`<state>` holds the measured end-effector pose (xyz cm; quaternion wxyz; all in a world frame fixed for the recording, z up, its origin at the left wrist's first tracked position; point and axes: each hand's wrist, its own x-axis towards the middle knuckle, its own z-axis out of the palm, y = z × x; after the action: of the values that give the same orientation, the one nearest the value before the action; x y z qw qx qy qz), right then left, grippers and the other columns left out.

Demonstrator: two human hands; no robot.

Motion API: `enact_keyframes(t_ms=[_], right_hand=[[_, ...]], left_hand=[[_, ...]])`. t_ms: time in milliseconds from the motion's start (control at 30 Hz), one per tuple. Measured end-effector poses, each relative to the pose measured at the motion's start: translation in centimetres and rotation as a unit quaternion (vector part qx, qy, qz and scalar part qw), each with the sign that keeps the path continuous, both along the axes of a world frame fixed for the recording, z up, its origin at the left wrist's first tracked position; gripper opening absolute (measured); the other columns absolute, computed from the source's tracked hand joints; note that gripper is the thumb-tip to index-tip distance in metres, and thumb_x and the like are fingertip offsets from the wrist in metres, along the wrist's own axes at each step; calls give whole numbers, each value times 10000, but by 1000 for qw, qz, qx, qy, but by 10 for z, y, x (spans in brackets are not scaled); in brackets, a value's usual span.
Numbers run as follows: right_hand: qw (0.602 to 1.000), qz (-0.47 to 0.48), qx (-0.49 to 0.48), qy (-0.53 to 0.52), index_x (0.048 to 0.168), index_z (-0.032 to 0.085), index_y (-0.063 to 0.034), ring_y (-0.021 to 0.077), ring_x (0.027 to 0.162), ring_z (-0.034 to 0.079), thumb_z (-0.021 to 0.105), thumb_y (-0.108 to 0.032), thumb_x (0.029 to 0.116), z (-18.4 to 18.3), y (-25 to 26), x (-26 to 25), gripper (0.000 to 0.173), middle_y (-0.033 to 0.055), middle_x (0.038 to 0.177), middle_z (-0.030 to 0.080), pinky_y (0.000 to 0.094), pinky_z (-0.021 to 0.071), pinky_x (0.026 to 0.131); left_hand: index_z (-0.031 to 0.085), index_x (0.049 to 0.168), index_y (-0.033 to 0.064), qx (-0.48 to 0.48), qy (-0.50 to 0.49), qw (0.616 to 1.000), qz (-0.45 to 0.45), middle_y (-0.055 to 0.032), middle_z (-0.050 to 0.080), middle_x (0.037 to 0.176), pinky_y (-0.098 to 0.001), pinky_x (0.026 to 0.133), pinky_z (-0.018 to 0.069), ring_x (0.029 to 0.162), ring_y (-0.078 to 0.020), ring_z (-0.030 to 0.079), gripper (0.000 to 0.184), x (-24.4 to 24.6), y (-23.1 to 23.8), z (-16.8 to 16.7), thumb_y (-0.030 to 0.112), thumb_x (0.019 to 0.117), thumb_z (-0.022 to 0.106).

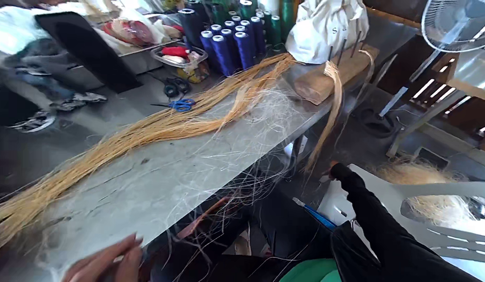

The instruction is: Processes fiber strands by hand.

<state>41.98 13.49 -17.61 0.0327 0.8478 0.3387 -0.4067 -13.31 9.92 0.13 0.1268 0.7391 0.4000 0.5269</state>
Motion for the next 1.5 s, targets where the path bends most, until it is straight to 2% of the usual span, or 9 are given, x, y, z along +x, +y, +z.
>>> enact_keyframes(t_ms=[233,367,467,667,833,967,1133,1300,1500], right_hand=[[984,78,102,120,1196,675,26,208,868,712,540,-226,1076,91,16,-39,309,156,1042,734,379,568,783],[978,148,20,-148,1244,659,67,467,1290,561,647,-368,1000,139,13,-67,499,315,1329,610,655,413,1060],[952,171,202,-152,1169,719,24,499,1171,617,621,-321,1028,200,-2,-81,385,311,1183,678,711,421,989],[696,360,622,22,940,752,-16,97,726,692,686,-126,892,265,17,-155,137,59,856,734,309,607,697],[650,507,552,125,898,759,-18,153,710,696,718,-82,891,274,86,-235,75,77,820,737,372,588,682],[723,534,420,129,946,763,11,255,818,703,750,-75,909,272,134,-289,94,140,862,737,486,550,831],[776,524,340,87,1085,727,25,365,903,686,882,-171,809,246,168,-325,373,206,949,713,580,528,895],[742,601,281,93,885,754,9,293,774,696,830,-61,815,234,145,-307,125,145,806,721,549,552,795],[721,679,127,53,970,788,-5,327,840,698,728,-173,952,275,106,-245,179,166,852,738,591,507,848]], left_hand=[[706,1035,-138,-24,4,993,115,-208,709,995,-134,736,525,844,-23,660,269,-11,34,-23,108,966,623],[728,1056,-75,-90,24,986,136,-166,720,990,-173,744,545,828,-52,677,278,-12,36,-19,158,935,636],[732,1071,-40,-150,20,980,130,-128,728,985,-204,758,558,824,-48,683,263,-14,39,-12,157,911,666],[716,1097,-27,-263,-40,958,109,-56,737,908,-222,743,582,759,-24,686,213,-15,44,15,67,905,707],[742,1051,-8,-198,-22,968,151,-45,704,728,-267,572,564,585,-67,648,160,-12,57,33,87,939,680],[736,1104,-20,-189,38,969,157,-160,728,914,-442,696,591,719,-229,695,192,-23,75,16,84,950,688],[738,1104,9,-207,-12,966,154,-90,723,935,-299,638,577,651,-101,648,199,-28,79,1,81,920,717],[743,1085,16,-204,-32,967,153,-65,727,926,-266,654,576,667,-67,654,189,-28,78,-1,102,919,720],[721,1104,-6,-270,-19,957,101,-95,718,974,-276,604,599,685,-104,692,190,-27,74,23,71,931,707]])
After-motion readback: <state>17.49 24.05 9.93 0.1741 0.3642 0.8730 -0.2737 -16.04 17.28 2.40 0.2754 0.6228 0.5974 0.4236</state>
